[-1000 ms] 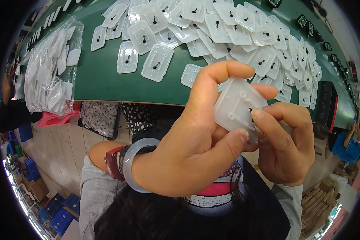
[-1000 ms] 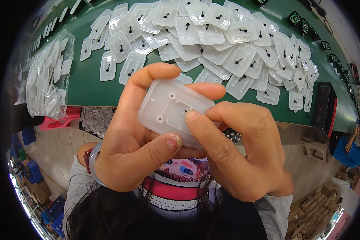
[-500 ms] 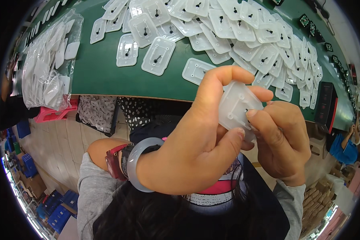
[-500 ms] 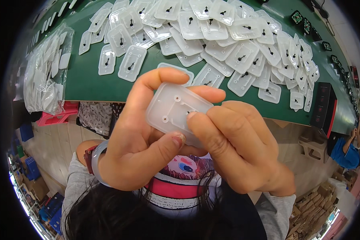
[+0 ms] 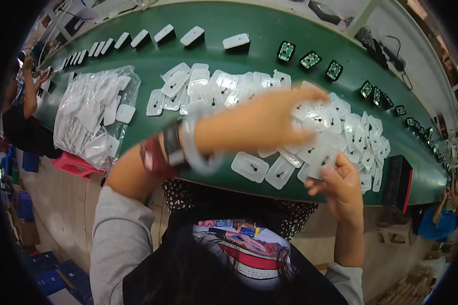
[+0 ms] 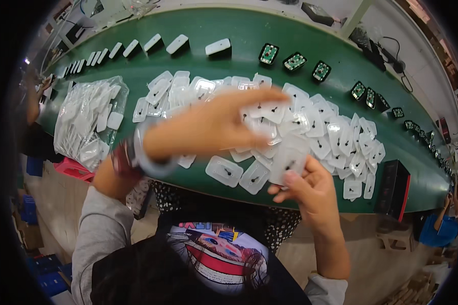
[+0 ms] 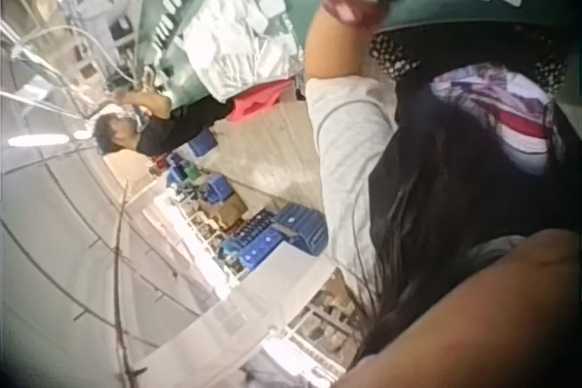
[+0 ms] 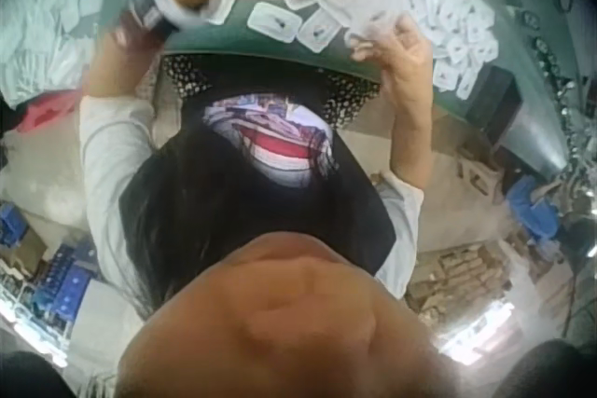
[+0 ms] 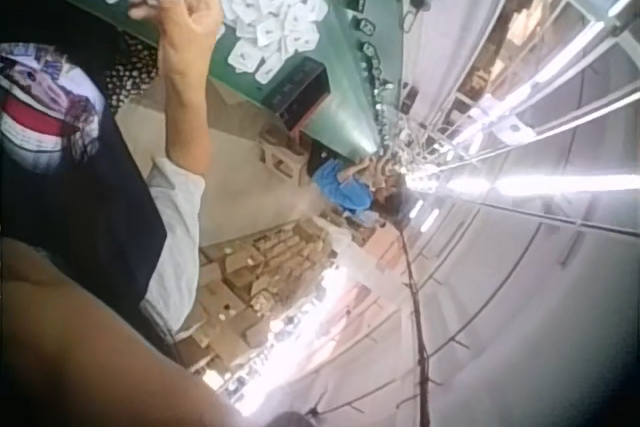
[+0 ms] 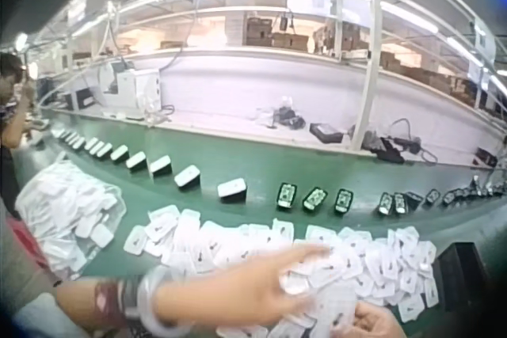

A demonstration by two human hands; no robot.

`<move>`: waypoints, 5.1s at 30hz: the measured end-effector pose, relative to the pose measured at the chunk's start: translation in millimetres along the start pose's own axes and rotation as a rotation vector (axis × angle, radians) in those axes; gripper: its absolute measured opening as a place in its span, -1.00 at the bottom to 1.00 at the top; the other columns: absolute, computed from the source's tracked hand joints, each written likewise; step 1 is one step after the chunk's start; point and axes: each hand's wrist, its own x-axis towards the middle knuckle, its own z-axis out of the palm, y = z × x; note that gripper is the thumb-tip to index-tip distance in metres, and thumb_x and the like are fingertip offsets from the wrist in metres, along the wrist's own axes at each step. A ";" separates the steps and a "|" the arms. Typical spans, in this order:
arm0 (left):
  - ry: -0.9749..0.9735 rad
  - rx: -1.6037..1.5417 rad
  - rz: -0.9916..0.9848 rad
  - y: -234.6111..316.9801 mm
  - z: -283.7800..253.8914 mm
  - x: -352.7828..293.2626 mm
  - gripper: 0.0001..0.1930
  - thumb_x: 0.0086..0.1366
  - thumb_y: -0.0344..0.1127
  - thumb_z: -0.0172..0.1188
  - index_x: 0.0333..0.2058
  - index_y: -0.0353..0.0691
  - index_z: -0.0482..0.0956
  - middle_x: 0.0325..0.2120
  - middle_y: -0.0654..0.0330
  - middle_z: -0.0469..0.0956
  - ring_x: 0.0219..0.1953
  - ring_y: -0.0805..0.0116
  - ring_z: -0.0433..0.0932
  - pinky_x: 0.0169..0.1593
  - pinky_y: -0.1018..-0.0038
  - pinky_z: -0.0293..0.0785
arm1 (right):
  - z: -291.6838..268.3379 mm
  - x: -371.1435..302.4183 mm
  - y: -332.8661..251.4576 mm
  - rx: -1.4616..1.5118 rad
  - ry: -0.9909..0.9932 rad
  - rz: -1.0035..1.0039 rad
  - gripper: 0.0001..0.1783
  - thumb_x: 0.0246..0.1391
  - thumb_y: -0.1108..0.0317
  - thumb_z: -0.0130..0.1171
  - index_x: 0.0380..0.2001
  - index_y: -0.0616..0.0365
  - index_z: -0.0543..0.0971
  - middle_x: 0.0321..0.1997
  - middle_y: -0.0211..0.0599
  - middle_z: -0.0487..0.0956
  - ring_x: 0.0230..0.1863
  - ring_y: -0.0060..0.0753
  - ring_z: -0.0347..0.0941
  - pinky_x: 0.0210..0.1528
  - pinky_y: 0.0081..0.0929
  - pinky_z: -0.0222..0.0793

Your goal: Assemble small electronic components by placing printed circuit boards into plastic housings on a production line.

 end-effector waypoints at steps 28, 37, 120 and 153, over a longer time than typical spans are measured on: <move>0.454 0.753 -0.341 -201.5 -117.9 87.9 -0.47 -0.01 -0.31 0.32 0.00 -0.24 0.50 -0.16 0.05 0.57 -0.23 0.12 0.55 -0.04 0.39 0.44 | -39.0 -36.1 25.7 0.568 0.087 -0.158 -0.32 0.28 -0.11 -0.42 0.23 0.22 0.12 -0.25 -0.03 0.50 -0.44 -0.25 0.48 -0.67 -0.48 0.49; 0.510 0.605 -0.320 -213.3 -118.3 89.3 -0.56 -0.03 -0.36 0.34 -0.08 -0.03 0.61 -0.27 0.05 0.61 -0.36 0.16 0.55 -0.16 0.43 0.47 | -35.2 -38.6 29.0 0.568 0.125 -0.097 -0.33 0.29 -0.12 -0.40 0.22 0.20 0.15 -0.29 -0.08 0.48 -0.48 -0.26 0.46 -0.69 -0.46 0.48; -0.128 -0.919 -0.933 -276.2 -223.6 92.2 -0.62 0.15 -0.30 0.19 -0.01 -0.14 0.51 -0.09 0.16 0.51 -0.15 0.24 0.46 -0.12 0.39 0.42 | 50.5 331.0 -85.8 -2.032 -0.423 -0.647 -0.54 -0.26 0.58 0.23 -0.19 0.10 0.38 -0.12 -0.35 0.53 -0.17 -0.15 0.46 -0.11 -0.32 0.39; 0.204 -1.035 0.127 -49.7 -19.3 -69.2 -0.40 0.16 -0.52 0.00 0.20 -0.34 0.10 -0.08 0.02 0.40 -0.11 0.37 0.41 -0.07 0.57 0.40 | 113.4 100.7 -56.3 -1.844 0.145 -1.391 -0.43 -0.05 -0.06 0.12 -0.15 0.22 0.42 -0.30 -0.32 0.35 -0.42 -0.46 0.24 -0.52 -0.60 0.16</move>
